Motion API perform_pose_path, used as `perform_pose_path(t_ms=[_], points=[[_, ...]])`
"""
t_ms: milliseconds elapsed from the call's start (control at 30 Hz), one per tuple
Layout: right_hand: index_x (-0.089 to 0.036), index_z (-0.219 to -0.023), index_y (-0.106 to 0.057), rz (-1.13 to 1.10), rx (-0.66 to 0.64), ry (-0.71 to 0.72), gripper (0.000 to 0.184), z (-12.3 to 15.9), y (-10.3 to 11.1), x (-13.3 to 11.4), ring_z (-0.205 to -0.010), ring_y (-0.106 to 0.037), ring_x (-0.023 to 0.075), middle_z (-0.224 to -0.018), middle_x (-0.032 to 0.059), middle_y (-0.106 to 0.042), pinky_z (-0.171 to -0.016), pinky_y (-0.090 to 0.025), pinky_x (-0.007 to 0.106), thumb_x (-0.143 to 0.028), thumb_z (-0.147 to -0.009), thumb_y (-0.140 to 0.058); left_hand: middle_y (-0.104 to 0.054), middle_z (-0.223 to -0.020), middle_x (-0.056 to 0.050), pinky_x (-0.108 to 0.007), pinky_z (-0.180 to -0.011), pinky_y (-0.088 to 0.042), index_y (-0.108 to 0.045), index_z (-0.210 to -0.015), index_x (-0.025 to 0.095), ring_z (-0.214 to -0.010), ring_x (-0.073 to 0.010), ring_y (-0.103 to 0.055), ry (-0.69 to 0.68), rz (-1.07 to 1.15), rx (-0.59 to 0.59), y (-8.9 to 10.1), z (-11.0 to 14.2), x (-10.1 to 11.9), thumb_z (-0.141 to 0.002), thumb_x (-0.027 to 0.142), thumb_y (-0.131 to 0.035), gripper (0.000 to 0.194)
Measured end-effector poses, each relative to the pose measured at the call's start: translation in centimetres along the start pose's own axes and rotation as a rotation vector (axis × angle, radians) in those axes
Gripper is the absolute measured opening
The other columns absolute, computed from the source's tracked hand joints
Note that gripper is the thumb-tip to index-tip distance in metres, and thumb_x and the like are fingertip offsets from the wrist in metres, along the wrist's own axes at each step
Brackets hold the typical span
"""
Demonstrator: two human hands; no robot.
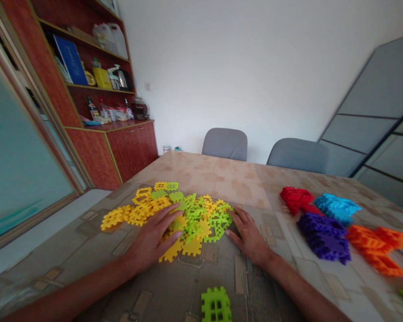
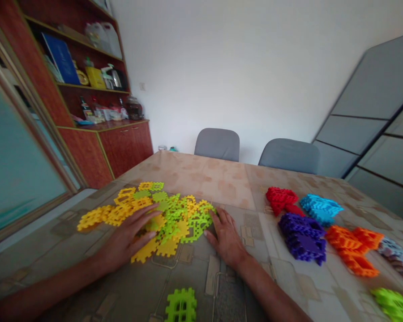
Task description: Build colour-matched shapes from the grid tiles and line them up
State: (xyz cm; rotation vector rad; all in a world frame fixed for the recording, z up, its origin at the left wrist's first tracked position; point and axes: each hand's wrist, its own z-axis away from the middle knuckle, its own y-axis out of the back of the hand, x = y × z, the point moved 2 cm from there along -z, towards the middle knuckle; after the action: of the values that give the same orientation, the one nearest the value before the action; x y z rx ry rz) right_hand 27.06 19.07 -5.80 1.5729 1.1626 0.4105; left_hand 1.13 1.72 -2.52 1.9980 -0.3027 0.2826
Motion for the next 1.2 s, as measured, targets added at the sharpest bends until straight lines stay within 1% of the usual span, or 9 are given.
perform_pose_path(t_ms=[100, 200, 333, 467, 633, 733, 867, 1067, 1200], points=[[-0.013, -0.143, -0.044, -0.001, -0.016, -0.010, 0.056, -0.2, -0.2, -0.3, -0.138, -0.035, 0.0307, -0.146, 0.0202, -0.043, -0.112, -0.032, 0.052, -0.039, -0.093, -0.050, -0.055, -0.138, -0.013, -0.051, -0.113, -0.034, -0.057, -0.126, 0.018, -0.129, -0.0301, -0.048, 0.077, 0.014, 0.063, 1.0, -2.3, -2.0, -0.094, 0.042, -0.043, 0.042], [-0.017, -0.145, -0.042, 0.011, -0.071, 0.014, 0.064, -0.3, -0.1, -1.2, -0.140, -0.032, 0.0318, -0.150, 0.0177, -0.040, -0.113, -0.027, 0.056, -0.046, -0.090, -0.056, -0.065, -0.125, -0.011, -0.047, -0.109, -0.039, -0.064, -0.115, 0.019, -0.119, -0.0291, -0.057, 0.090, 0.054, 0.030, 1.5, -4.3, -3.4, -0.090, 0.041, -0.043, 0.039], [-0.017, -0.144, -0.044, 0.024, -0.125, 0.013, 0.062, -1.2, 0.1, -1.9, -0.140, -0.033, 0.0327, -0.150, 0.0176, -0.041, -0.113, -0.027, 0.055, -0.044, -0.090, -0.058, -0.070, -0.116, -0.007, -0.038, -0.097, -0.050, -0.068, -0.109, 0.020, -0.107, -0.0257, -0.065, 0.072, 0.149, -0.063, 1.5, -5.9, -3.3, -0.090, 0.042, -0.041, 0.040], [-0.012, -0.138, -0.050, 0.048, -0.079, -0.045, 0.052, -2.2, 0.6, -1.9, -0.137, -0.037, 0.0340, -0.146, 0.0196, -0.046, -0.112, -0.027, 0.058, -0.032, -0.091, -0.056, -0.074, -0.107, -0.004, -0.032, -0.092, -0.051, -0.072, -0.102, 0.021, -0.102, -0.0241, -0.068, 0.057, 0.206, -0.127, 2.6, -6.2, -3.5, -0.089, 0.051, -0.043, 0.043], [-0.018, -0.140, -0.048, -0.095, -0.029, 0.201, 0.047, -2.0, 1.2, -4.1, -0.141, -0.034, 0.0248, -0.148, 0.0130, -0.046, -0.116, -0.028, 0.050, -0.024, -0.093, -0.050, -0.069, -0.118, -0.008, -0.039, -0.099, -0.047, -0.065, -0.115, 0.016, -0.111, -0.0286, -0.062, 0.226, 0.149, 0.013, 5.8, -6.4, -8.6, -0.092, 0.055, -0.037, 0.053], [-0.019, -0.135, -0.052, -0.148, -0.036, 0.258, 0.042, -1.9, 1.1, -5.4, -0.138, -0.038, 0.0242, -0.145, 0.0122, -0.050, -0.115, -0.032, 0.048, -0.025, -0.094, -0.052, -0.064, -0.124, -0.011, -0.046, -0.099, -0.047, -0.061, -0.119, 0.014, -0.113, -0.0305, -0.061, 0.326, 0.090, 0.041, 6.7, -6.8, -12.0, -0.094, 0.057, -0.044, 0.052], [-0.020, -0.127, -0.058, -0.193, 0.006, 0.233, 0.035, -2.0, 1.1, -5.4, -0.129, -0.049, 0.0236, -0.134, 0.0117, -0.059, -0.110, -0.038, 0.047, -0.022, -0.092, -0.052, -0.060, -0.126, -0.011, -0.051, -0.100, -0.045, -0.059, -0.120, 0.015, -0.115, -0.0279, -0.058, 0.330, 0.035, -0.063, 5.8, -8.1, -13.3, -0.096, 0.043, -0.058, 0.036], [-0.023, -0.120, -0.062, -0.260, 0.061, 0.179, 0.029, -2.1, 1.9, -4.0, -0.113, -0.059, 0.0230, -0.118, 0.0087, -0.068, -0.100, -0.045, 0.045, -0.021, -0.094, -0.049, -0.061, -0.123, -0.009, -0.049, -0.096, -0.050, -0.061, -0.116, 0.016, -0.111, -0.0261, -0.060, 0.201, -0.001, -0.259, 2.5, -11.8, -11.5, -0.094, 0.033, -0.063, 0.027], [-0.023, -0.119, -0.063, -0.275, 0.078, 0.158, 0.029, -2.0, 2.5, -3.2, -0.109, -0.060, 0.0224, -0.114, 0.0083, -0.069, -0.097, -0.046, 0.043, -0.021, -0.094, -0.050, -0.062, -0.118, -0.008, -0.046, -0.091, -0.053, -0.062, -0.112, 0.016, -0.104, -0.0236, -0.062, 0.161, -0.021, -0.294, 1.2, -14.1, -11.2, -0.094, 0.033, -0.063, 0.024]])
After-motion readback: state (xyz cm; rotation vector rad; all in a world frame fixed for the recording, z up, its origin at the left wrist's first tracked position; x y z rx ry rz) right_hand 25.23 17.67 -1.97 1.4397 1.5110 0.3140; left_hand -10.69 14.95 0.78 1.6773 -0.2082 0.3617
